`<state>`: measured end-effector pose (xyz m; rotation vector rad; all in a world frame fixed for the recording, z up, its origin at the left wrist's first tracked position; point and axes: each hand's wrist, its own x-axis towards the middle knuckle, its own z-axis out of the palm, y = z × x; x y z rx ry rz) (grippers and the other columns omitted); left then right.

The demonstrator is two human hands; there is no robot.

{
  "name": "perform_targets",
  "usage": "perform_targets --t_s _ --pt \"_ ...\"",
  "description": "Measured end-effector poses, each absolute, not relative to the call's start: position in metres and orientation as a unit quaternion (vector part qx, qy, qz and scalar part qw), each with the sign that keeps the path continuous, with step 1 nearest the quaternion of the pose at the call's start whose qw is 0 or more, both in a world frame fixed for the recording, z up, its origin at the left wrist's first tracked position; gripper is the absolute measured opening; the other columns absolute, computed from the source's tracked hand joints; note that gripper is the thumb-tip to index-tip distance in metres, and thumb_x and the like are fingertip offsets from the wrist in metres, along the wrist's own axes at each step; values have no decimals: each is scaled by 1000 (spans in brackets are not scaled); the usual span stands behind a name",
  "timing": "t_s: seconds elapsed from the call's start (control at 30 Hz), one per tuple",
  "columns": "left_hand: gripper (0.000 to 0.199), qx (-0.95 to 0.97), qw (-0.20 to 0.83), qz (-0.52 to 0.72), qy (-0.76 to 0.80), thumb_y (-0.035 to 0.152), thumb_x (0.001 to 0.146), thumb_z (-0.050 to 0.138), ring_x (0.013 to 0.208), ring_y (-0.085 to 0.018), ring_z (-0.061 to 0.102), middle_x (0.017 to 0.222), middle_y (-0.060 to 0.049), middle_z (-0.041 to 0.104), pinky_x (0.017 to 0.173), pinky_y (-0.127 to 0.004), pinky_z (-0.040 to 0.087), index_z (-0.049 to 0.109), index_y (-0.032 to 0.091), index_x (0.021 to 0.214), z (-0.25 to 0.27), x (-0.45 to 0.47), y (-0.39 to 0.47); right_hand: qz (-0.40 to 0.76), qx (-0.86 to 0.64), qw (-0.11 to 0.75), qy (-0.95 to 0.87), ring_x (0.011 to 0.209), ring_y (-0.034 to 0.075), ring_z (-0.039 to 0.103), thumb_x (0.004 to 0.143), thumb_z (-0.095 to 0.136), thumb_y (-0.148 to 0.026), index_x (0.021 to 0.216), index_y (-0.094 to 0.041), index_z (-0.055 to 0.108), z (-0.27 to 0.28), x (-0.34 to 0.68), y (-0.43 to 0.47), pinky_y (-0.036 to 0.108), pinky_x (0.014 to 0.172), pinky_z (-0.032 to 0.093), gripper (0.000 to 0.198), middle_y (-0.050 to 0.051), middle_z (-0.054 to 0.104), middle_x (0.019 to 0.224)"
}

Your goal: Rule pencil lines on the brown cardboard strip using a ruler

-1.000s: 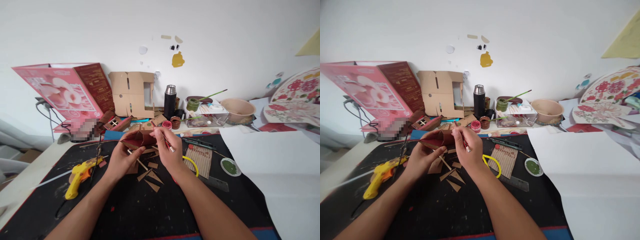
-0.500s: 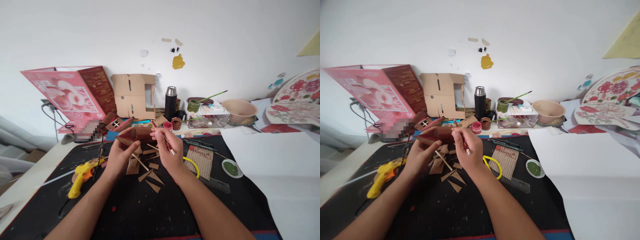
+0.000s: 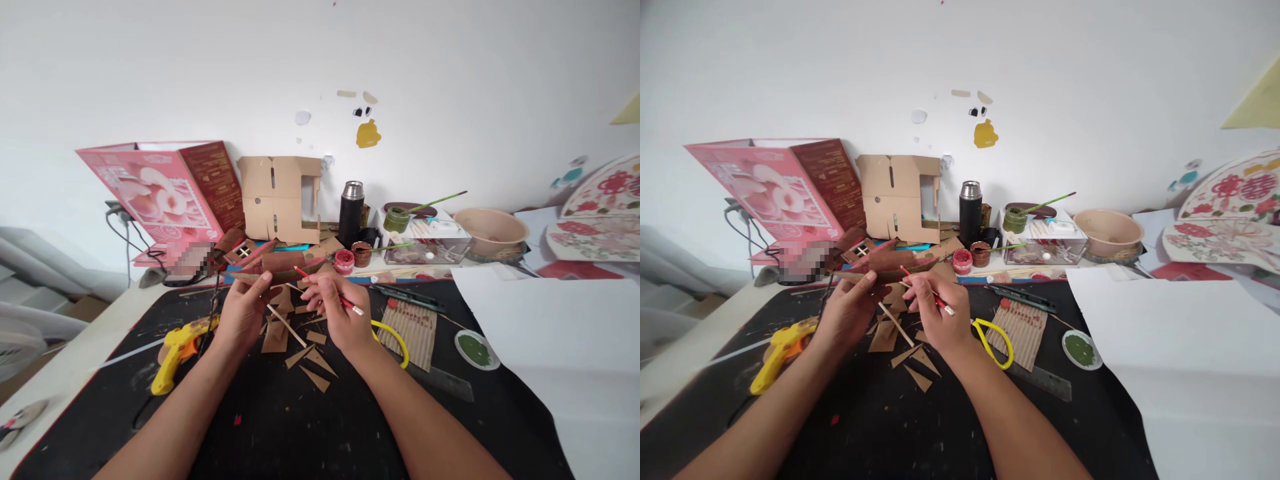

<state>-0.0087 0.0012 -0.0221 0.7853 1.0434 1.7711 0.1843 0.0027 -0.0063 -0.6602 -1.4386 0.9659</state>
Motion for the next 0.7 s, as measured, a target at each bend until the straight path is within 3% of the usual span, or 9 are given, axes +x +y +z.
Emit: perform_targets --t_s 0.7 --pt "51 343 446 709 426 45 68 106 94 -24 79 113 -9 83 78 -32 61 78 19 103 -19 -3 -1 417 -292 579 -636 56 16 73 114 55 -59 103 -23 83 -8 181 -2 26 51 54 47 5 80 77"
